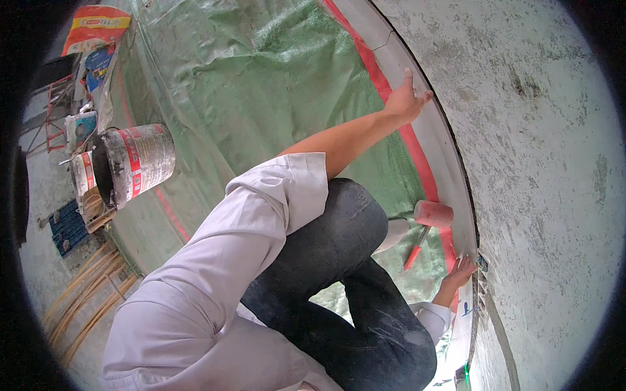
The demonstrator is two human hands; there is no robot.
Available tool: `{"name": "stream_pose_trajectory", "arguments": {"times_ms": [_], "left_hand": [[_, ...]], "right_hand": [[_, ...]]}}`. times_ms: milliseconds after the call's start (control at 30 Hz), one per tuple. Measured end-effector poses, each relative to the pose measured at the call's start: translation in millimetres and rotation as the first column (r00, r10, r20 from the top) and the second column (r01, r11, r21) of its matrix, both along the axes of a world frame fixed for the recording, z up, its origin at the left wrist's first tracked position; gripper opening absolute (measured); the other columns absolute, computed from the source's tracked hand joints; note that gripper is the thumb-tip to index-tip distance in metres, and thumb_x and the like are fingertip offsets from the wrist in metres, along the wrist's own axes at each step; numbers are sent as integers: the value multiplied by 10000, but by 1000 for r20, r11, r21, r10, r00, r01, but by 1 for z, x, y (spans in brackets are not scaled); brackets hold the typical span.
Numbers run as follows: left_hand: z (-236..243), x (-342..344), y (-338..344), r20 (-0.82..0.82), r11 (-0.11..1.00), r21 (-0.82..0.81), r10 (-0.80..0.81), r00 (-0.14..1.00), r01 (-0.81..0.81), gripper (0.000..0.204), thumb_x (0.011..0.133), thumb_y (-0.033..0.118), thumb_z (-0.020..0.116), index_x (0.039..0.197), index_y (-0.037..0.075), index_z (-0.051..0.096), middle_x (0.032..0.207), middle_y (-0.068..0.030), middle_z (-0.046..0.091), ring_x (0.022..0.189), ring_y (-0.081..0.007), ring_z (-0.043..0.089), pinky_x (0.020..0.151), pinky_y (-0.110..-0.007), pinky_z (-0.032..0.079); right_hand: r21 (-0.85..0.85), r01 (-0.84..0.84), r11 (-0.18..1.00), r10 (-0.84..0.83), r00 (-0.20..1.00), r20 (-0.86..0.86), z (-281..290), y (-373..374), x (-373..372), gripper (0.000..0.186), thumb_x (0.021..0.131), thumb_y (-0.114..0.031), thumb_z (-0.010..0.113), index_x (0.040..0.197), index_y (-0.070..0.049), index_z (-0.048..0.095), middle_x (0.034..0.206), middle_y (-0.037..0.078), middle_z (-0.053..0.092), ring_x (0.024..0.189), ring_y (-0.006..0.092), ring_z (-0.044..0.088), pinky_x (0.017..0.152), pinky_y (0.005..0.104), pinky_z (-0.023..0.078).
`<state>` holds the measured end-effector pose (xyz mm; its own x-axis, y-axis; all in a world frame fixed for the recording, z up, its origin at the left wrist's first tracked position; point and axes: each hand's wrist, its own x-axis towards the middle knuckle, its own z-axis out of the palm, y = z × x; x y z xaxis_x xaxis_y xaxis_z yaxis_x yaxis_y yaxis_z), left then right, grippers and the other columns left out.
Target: Applying mortar to a tile strip and fixing it to a wall.
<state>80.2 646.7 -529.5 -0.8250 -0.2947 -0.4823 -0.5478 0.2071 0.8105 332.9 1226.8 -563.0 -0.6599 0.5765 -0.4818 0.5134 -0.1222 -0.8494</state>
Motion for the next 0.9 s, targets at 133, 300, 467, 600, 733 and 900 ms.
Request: {"name": "stream_pose_trajectory", "arguments": {"times_ms": [133, 300, 467, 600, 733, 900], "left_hand": [[-13, 5, -6, -102, 996, -2, 86, 991, -87, 1010, 1009, 552, 697, 1695, -14, 218, 1402, -296, 660, 1300, -463, 639, 1114, -481, 499], [-37, -26, -54, -371, 947, -112, 240, 897, -299, 904, 1040, 557, 642, 1670, -7, 322, 1481, -313, 605, 1383, -458, 586, 1166, -471, 455], [-33, -29, -78, -169, 962, -94, 240, 956, -258, 887, 1060, 572, 599, 1662, -23, 333, 1572, -315, 527, 1472, -432, 515, 1221, -446, 405], [-26, -34, -69, -246, 962, -46, 251, 936, -270, 876, 1069, 569, 584, 1666, -19, 329, 1622, -303, 481, 1531, -403, 453, 1240, -421, 373], [-23, -34, -68, -234, 956, -23, 278, 932, -291, 869, 1078, 580, 555, 1665, -20, 331, 1627, -289, 483, 1529, -403, 457, 1242, -429, 369], [-24, -31, -70, -258, 956, -23, 276, 926, -292, 857, 1084, 592, 530, 1670, -2, 335, 1621, -283, 493, 1514, -417, 469, 1238, -441, 371]], "right_hand": [[97, 206, 974, -204, 979, -29, -7, -35, 3, 805, 1118, -572, 490, 1588, 72, 379, 1626, 248, 480, 1464, 385, 517, 1207, 493, 461], [326, 261, 908, -263, 964, -41, -10, -62, 31, 668, 1132, -480, 509, 1443, 110, 547, 1406, 233, 670, 1213, 382, 692, 1045, 468, 583], [654, -157, 740, 15, 976, 218, 8, -125, 43, 585, 1133, -422, 529, 1424, 79, 609, 1236, 232, 739, 1078, 293, 743, 947, 392, 603], [721, -137, 680, 91, 991, 102, 13, -147, 31, 515, 1141, -397, 520, 1383, 37, 654, 1210, 221, 752, 1036, 343, 732, 918, 442, 575], [673, -393, 627, 336, 915, 221, 19, -187, 37, 417, 1145, -340, 515, 1231, 21, 705, 1186, 221, 732, 1027, 378, 712, 908, 486, 534], [683, -513, 520, 450, 844, 291, 16, -210, 52, 407, 1130, -323, 534, 1247, 32, 695, 1175, 227, 710, 1097, 400, 674, 936, 486, 524]]}}
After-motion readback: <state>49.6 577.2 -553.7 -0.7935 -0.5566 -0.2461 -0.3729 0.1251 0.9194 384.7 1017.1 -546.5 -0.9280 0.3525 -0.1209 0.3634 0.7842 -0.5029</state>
